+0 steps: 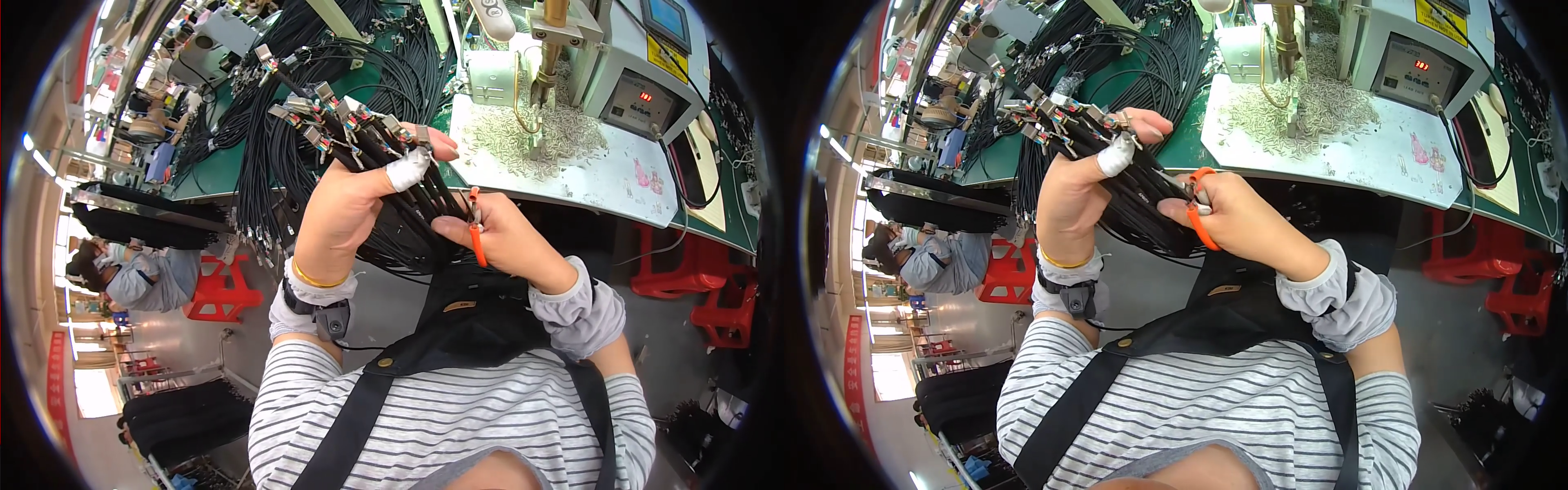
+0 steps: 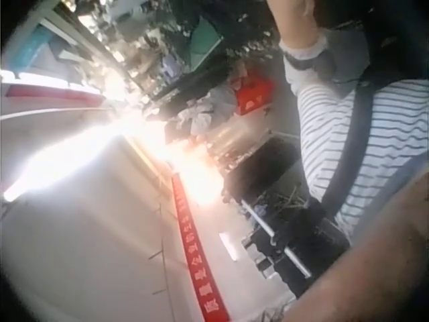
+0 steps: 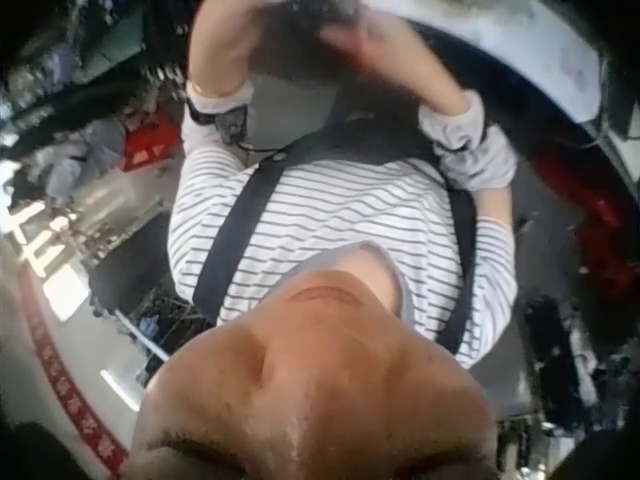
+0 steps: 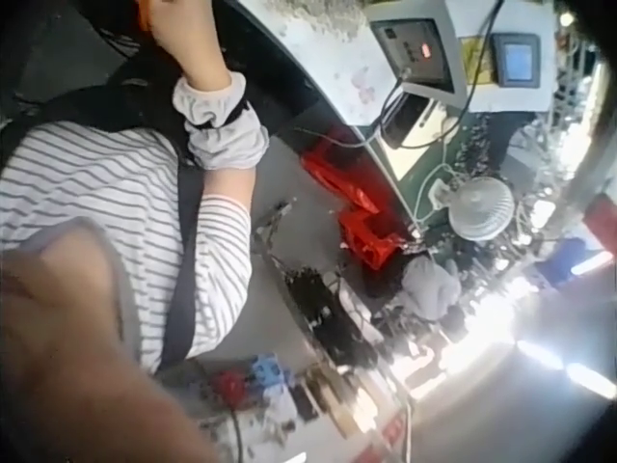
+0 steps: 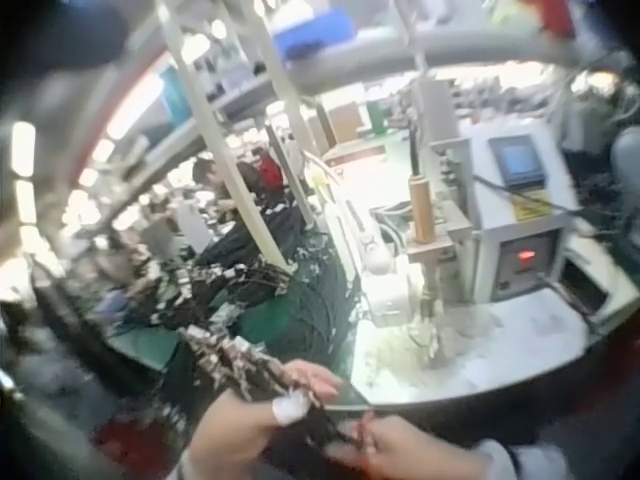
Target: Assembling electronic components by stripping and connecting wires at a factory workstation.
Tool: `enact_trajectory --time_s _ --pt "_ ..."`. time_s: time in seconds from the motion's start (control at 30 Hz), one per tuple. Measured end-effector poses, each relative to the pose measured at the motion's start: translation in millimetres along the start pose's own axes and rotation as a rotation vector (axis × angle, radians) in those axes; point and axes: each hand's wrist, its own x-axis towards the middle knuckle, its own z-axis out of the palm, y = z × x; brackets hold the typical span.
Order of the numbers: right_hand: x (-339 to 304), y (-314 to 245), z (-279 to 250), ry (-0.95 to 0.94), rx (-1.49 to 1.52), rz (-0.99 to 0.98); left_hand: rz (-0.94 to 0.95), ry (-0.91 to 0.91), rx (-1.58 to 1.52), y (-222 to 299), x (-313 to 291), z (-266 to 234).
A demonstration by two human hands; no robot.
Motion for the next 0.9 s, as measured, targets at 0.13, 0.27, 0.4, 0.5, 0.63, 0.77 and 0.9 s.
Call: enact_trajectory --time_s 0.13,0.27,0.4,0.5,0.63,0.77,0.9 --pt "5.3 1.4 7.0 0.033 0.202 -0.063 -0.054 0.014 0.023 -5.1 -1.4 12.3" --pt "5.8 -2.1 10.4 0.094 0.261 -0.148 -0.183 0.095 0.190 -1.3 -0.9 17.9" --pt "-20.3 15.4 2.9 0.031 -0.056 0.054 -0.072 0.049 -0.079 -10.4 0.6 14.0" --pt "-43.1 20.8 -1.7 0.009 -0.232 0.137 -0.138 -0.049 -0.698 -23.5 0.1 20.8" --pt "-65.4 0.9 -28.5 0.436 -0.310 -0.403 -0.140 -0.128 -0.591 -39.4 -4.9 34.7" --pt "-59.3 -52.8 -43.2 0.595 -0.426 -0.536 -0.397 -0.211 -0.303 -63.7 -20.6 70.9" --pt "-40.7 -63.4 -50.1 0.290 -0.553 -0.460 -0.386 -0.308 -0.136 -78.4 -24.9 80.6"
